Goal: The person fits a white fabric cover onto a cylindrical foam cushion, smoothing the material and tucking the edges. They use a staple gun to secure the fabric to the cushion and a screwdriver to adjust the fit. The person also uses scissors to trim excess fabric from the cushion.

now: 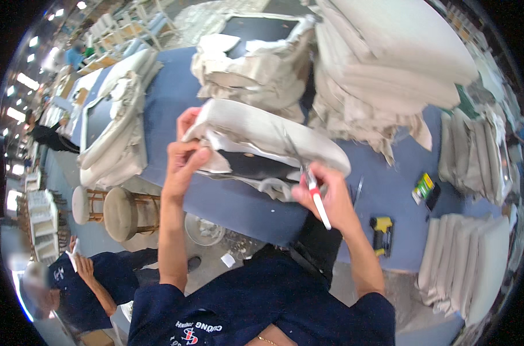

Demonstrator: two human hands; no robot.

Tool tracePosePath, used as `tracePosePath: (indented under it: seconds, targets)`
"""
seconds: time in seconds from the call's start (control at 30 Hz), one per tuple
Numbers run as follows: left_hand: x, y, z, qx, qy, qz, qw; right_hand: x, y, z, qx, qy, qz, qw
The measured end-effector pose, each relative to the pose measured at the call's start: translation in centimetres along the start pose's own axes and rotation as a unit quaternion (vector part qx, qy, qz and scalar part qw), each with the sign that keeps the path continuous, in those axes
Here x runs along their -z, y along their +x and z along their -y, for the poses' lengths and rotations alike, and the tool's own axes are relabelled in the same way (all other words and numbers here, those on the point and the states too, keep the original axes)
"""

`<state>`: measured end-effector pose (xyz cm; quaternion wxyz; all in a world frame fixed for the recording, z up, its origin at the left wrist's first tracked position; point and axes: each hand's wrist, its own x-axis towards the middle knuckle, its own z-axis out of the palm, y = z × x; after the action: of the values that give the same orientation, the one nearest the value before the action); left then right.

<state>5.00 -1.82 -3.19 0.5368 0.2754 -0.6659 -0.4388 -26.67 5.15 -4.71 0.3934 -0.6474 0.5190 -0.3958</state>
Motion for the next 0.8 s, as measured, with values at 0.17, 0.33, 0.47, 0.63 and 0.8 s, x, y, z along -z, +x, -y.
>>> tracePosePath:
  seconds: [0.17, 0.33, 0.47, 0.63, 0.8]
  targets:
    - [-3.7, -0.6, -0.1, -0.05, 0.066, -0.03, 0.996, 1.0, 4.4, 0.0, 0.106, -0.151, -0.2, 0.962]
    - [-6.1, -1.7, -0.5, -0.317, 0.534, -0.038, 0.783, -1.6, 6.8, 0.9, 0.054, -0.015, -0.141, 0.988]
    - [-4.1, -3.5, -2.9, -0.254, 0.706, 0.013, 0.661, -4.9, 8.3, 2.1, 0.087, -0.077, -0.158, 0.981]
    - [-3.5, -3.4, -3.9, -0.211, 0.733, 0.007, 0.646, -6.4, 9.3, 0.0, 0.128, -0.077, -0.15, 0.977]
    - [-3.9, -5.0, -3.5, -0.182, 0.741, -0.106, 0.637, -7.0, 9.5, -1.9, 0.122, -0.025, -0.119, 0.985]
